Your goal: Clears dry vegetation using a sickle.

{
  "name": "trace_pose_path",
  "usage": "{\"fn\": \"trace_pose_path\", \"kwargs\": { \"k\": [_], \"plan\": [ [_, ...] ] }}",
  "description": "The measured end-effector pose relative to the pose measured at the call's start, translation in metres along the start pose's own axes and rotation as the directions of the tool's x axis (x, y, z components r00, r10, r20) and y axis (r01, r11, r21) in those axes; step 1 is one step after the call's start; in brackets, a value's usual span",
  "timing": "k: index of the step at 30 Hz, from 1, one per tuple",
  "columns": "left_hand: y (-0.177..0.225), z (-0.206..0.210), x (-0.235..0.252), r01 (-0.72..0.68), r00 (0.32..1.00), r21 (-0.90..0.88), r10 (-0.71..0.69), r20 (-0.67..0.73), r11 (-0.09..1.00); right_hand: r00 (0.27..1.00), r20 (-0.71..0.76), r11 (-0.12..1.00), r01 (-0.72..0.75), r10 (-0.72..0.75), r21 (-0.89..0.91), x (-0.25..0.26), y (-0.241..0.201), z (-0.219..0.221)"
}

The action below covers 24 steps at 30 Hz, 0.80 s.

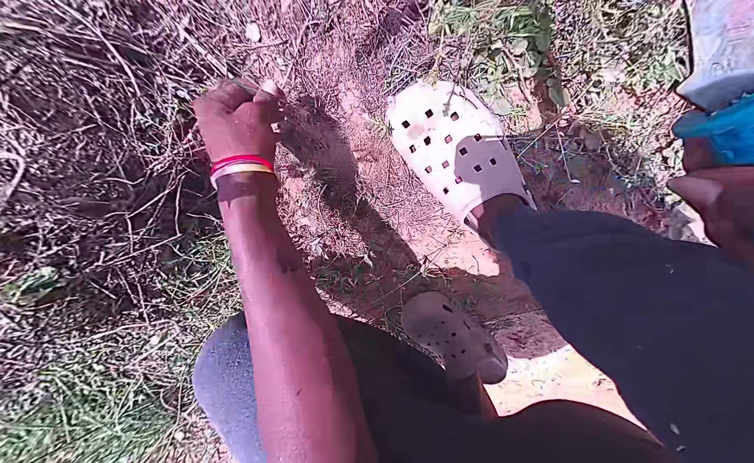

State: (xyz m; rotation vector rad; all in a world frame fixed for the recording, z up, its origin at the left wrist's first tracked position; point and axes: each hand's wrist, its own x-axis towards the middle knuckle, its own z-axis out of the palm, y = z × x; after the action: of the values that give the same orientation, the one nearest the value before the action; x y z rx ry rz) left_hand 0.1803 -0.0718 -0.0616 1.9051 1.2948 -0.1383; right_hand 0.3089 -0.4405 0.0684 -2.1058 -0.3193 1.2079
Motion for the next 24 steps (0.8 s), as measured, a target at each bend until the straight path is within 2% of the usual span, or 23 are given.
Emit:
{"fn": "trace_pose_path", "kwargs": {
  "k": [3,5,7,11,14,20,22,24],
  "plan": [
    [0.007,0.011,0.009,-0.196,0.971,0.379,0.124,0.205,0.904,0.999,-0.023,0.999,0.04,-0.039,0.025,0.014,-0.003,0.018],
    [0.004,0.018,0.014,-0.349,0.925,0.488,0.212,0.314,0.8,0.999,0.005,0.999,0.033,-0.033,0.042,0.023,-0.007,0.025],
    [-0.002,0.028,0.015,-0.424,0.894,0.518,0.253,0.369,0.743,1.0,0.012,0.999,0.022,-0.022,0.036,0.029,-0.01,0.028],
    [-0.004,0.039,0.008,-0.399,0.907,0.549,0.226,0.356,0.735,0.998,0.025,0.997,0.052,-0.051,-0.063,0.036,-0.012,0.035],
    [-0.002,0.022,0.002,-0.405,0.897,0.509,0.224,0.381,0.759,0.999,0.03,0.995,0.019,-0.016,-0.098,0.036,-0.014,0.038],
    [-0.003,-0.01,-0.009,-0.275,0.961,0.5,0.232,0.147,0.821,0.999,0.026,0.991,0.049,-0.046,-0.128,0.04,-0.014,0.038],
    [-0.005,-0.004,-0.01,-0.318,0.948,0.527,0.272,0.165,0.788,0.998,0.024,0.991,0.055,-0.052,-0.12,0.041,-0.014,0.04],
    [-0.008,0.011,-0.011,-0.44,0.898,0.53,0.365,0.246,0.725,0.998,0.012,0.99,0.061,-0.06,-0.123,0.041,-0.013,0.042]
  ]
}}
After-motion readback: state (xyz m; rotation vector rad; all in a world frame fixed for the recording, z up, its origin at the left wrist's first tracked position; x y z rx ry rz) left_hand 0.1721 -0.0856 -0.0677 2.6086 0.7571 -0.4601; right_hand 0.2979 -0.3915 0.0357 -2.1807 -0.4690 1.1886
